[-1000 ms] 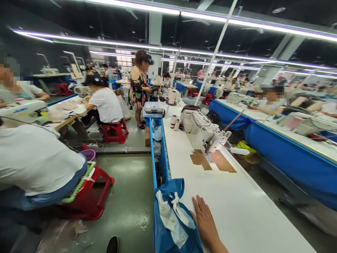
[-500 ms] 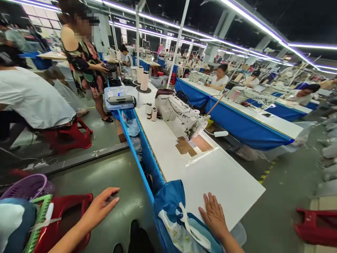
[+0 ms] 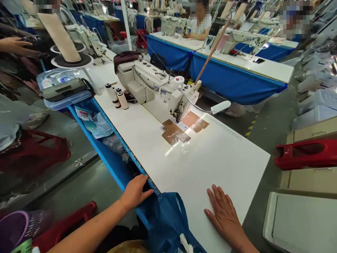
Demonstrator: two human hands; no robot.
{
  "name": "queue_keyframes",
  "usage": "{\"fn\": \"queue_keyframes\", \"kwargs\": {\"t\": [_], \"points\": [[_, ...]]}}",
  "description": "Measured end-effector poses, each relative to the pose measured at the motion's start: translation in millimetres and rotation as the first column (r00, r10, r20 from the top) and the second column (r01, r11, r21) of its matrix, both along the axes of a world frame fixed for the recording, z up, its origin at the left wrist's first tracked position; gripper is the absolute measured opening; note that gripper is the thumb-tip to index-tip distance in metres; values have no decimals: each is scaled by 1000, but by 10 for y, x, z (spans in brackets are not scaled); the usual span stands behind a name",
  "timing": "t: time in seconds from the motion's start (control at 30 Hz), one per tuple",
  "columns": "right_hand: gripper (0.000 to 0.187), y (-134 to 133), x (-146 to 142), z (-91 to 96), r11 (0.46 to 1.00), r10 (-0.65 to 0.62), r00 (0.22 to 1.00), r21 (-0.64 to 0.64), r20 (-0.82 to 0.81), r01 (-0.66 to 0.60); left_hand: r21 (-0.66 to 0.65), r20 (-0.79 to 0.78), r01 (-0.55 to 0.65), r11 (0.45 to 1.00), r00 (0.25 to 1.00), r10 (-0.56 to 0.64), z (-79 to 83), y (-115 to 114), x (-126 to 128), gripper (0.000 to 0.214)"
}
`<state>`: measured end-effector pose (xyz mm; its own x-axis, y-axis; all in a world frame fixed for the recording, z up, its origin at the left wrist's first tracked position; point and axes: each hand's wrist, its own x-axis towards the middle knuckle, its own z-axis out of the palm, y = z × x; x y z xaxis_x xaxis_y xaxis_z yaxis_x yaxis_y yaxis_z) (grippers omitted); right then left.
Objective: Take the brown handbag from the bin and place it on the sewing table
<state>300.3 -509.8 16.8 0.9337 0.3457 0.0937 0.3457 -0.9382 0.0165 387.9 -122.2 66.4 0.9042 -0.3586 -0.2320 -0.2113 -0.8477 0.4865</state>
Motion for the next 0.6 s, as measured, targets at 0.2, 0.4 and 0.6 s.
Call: {"fn": "queue_keyframes", "kwargs": {"t": [0.2, 0.4, 0.6], "points": [[68, 89, -39, 117, 996, -79, 989, 26, -125, 82, -85, 379, 215, 973, 910, -168, -134, 58, -47, 41], [68, 98, -66, 153, 994, -96, 984, 42, -153, 103, -56, 423, 310, 949, 868, -259, -119, -37, -35, 25], [67, 119, -59, 204, 992, -98, 980, 57, -172, 109, 48, 249, 364, 930, 897, -364, -108, -135, -26, 17]]}}
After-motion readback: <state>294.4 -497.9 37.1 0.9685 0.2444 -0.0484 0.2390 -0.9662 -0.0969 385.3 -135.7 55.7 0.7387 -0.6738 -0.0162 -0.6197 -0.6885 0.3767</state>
